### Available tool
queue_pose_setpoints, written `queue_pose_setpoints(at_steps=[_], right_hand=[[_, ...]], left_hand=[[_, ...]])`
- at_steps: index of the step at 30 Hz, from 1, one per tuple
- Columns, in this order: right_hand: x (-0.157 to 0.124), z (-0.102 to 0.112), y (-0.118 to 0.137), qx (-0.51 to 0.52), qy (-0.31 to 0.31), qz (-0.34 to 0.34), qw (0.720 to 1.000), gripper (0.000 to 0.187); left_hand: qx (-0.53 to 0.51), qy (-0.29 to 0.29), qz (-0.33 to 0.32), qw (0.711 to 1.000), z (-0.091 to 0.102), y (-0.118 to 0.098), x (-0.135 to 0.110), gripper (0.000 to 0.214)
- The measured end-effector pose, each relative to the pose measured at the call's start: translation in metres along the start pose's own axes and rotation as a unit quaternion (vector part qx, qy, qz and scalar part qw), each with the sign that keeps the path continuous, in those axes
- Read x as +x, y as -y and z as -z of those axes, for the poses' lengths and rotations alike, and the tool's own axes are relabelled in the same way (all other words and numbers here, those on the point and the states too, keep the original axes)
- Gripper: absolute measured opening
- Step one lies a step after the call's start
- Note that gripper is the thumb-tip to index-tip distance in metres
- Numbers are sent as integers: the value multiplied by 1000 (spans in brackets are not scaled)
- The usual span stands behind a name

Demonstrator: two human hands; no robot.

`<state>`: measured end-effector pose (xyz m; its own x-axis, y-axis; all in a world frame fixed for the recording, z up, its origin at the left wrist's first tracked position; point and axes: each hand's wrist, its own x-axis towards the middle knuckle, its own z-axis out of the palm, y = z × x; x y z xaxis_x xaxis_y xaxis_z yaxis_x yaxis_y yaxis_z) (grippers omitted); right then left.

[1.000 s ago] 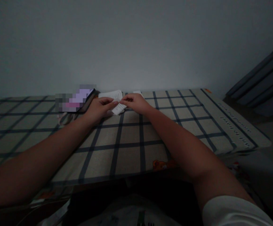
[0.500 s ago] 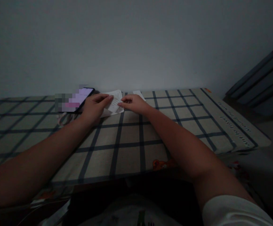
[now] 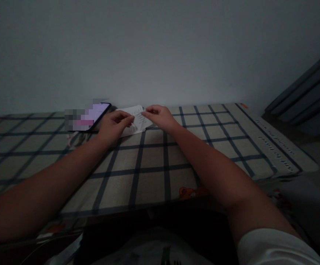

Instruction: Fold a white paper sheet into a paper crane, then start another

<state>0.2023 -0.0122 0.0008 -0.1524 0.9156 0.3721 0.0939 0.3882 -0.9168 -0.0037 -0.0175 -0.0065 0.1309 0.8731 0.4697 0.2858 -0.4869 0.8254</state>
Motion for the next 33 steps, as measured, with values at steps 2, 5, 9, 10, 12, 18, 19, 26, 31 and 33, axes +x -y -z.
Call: queue_pose_setpoints(at_steps=[2,5,9,10,12,18,19,26,31,33], right_hand=[[0,1,1,22,22,-15,999,18],[1,2,-1,50,83,-43,994,24],[4,4,-11,92,66,-57,992,24],[5,4,-13,116,46,-57,990,23],[6,4,-16,160,24,-60,985,22],[3,1,-11,194,77,-122,970,25],[3,1,-9,190,80,-125,971,24],[3,2,-6,152,100,-126,975,18],[2,2,-10,127,128,-113,977,17],[1,2,-10,124,133,-113,977,16]], left_hand=[[-5,-14,-3,1000,0,-1,0,23],[-14,-34,-14,999,0,-2,2,25],[-24,-22,-5,999,0,-4,2,27],[-18,0,1,1000,-1,-4,2,28],[-6,51,8,999,-2,-4,1,29],[27,91,7,995,-2,-2,-2,29],[29,92,7,995,-2,-2,-2,29],[-50,31,1,998,-2,-4,0,30],[-38,-4,-5,999,-2,-3,1,32],[-36,-3,-5,999,-2,-1,1,33]])
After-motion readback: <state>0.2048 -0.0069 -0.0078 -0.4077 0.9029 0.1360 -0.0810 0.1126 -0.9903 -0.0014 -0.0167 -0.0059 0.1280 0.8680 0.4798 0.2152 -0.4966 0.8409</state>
